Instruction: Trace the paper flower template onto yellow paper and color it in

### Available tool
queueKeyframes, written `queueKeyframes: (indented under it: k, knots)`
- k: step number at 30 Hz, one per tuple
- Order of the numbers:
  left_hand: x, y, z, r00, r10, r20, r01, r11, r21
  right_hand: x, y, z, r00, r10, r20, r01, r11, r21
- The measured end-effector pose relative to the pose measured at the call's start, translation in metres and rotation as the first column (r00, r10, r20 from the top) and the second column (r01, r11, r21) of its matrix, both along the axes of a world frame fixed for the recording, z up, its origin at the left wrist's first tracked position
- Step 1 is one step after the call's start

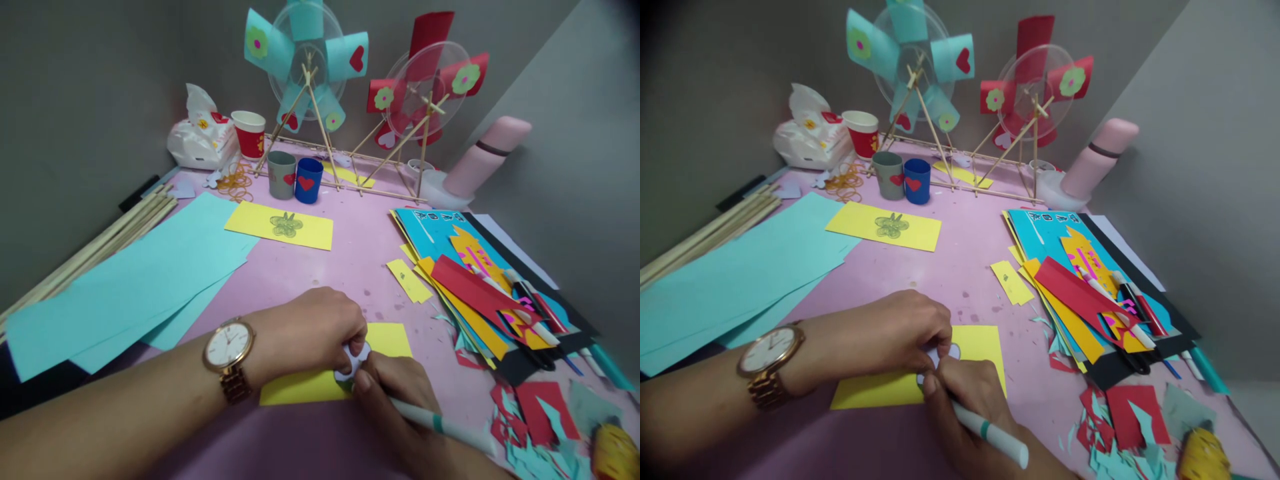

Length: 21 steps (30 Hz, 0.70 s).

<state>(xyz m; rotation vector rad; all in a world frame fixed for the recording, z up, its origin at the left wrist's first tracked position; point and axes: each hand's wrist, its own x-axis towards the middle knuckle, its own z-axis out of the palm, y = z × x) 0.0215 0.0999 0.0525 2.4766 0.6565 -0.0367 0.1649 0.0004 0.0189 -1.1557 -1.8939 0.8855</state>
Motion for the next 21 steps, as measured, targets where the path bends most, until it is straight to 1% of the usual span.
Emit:
queueKeyframes:
  k: [2, 4, 8, 11, 21]
  knots:
    - [0.0002, 0.0001, 0.0001, 1.0, -0.005, -0.006, 0.005, 1.0, 0.0, -0.0002, 0.0007, 0.0023, 1.0, 0.006, 0.016, -0.007, 0.999, 0.031]
    - [0.0008, 0.0004, 0.0007, 1.0, -0.004, -0.013, 0.004, 1.0, 0.001, -0.0002, 0.0008, 0.0034, 1.0, 0.003, 0.02, -0.004, 0.999, 0.032]
    - [0.0017, 0.0008, 0.0024, 1.0, -0.004, -0.021, 0.004, 1.0, 0.007, 0.0009, -0.0009, 0.0037, 0.999, -0.003, 0.04, 0.005, 1.0, -0.029]
    - [0.0013, 0.0005, 0.0034, 1.0, 0.0, -0.03, 0.0, 1.0, 0.005, 0.0021, -0.0018, 0.0039, 0.999, 0.001, 0.046, 0.001, 0.999, -0.048]
    - [0.0018, 0.0022, 0.0006, 1.0, -0.003, -0.031, 0.002, 1.0, -0.014, 0.0055, 0.0001, 0.0024, 0.999, 0.023, 0.032, -0.022, 1.0, -0.013]
